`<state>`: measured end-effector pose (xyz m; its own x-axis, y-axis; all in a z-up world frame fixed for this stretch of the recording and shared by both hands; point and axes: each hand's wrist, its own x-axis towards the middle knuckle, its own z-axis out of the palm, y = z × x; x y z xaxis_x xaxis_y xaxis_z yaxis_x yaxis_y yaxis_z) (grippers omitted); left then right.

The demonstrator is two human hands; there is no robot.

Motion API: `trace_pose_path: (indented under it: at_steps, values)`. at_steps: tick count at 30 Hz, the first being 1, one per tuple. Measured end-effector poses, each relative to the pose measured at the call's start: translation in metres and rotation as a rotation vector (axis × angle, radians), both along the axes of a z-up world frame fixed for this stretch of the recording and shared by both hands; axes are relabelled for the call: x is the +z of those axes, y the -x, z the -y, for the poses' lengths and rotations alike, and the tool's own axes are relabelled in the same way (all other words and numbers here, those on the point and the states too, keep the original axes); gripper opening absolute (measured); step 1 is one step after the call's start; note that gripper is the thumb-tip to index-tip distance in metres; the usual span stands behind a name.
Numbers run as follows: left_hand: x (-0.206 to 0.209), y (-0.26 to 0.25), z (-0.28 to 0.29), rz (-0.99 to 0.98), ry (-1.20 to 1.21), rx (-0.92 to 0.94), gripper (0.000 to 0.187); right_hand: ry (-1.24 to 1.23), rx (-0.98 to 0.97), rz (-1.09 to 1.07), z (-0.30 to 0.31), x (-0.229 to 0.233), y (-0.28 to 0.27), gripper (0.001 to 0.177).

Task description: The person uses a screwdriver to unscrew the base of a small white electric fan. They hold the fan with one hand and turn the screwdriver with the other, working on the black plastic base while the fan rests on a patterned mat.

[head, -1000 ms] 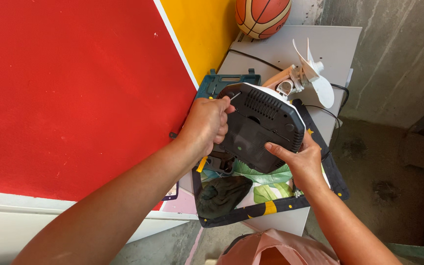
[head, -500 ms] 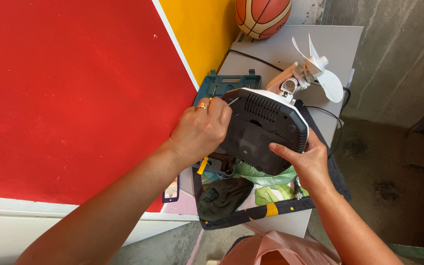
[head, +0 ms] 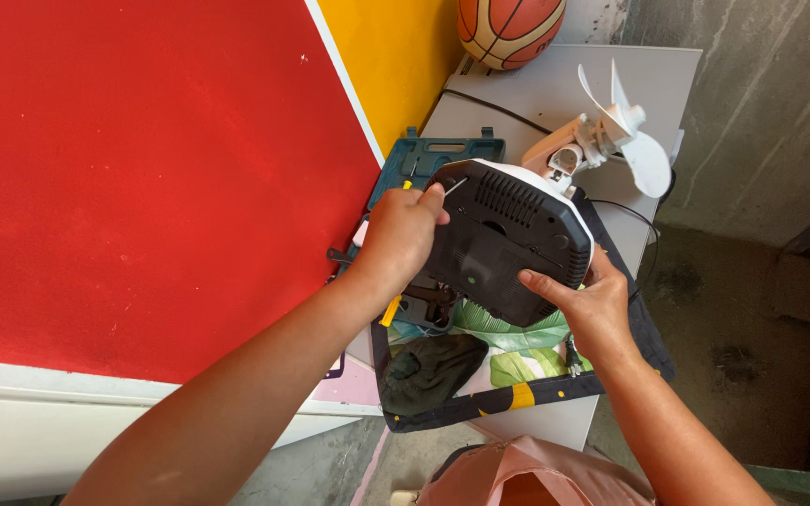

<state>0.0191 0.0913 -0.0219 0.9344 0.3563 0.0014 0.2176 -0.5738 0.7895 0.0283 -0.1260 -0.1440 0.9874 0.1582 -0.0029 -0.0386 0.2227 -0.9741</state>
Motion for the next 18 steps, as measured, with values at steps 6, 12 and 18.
trace_pose_path:
  at_steps: [6, 12, 18]
  values:
    - [-0.002, 0.025, 0.006, 0.23, -0.527, -0.17, 0.03, 0.102, -0.038, -0.019, 0.001, 0.006, 0.001, 0.054]
    - [0.006, 0.025, -0.017, 0.578, -1.451, -0.549, 0.019, 0.123, -0.037, -0.001, 0.005, 0.003, -0.002, 0.065]
    - [-0.02, 0.022, -0.009, 0.547, -1.397, -0.458, 0.02, 0.084, -0.009, 0.022, 0.009, -0.007, -0.004, 0.065]
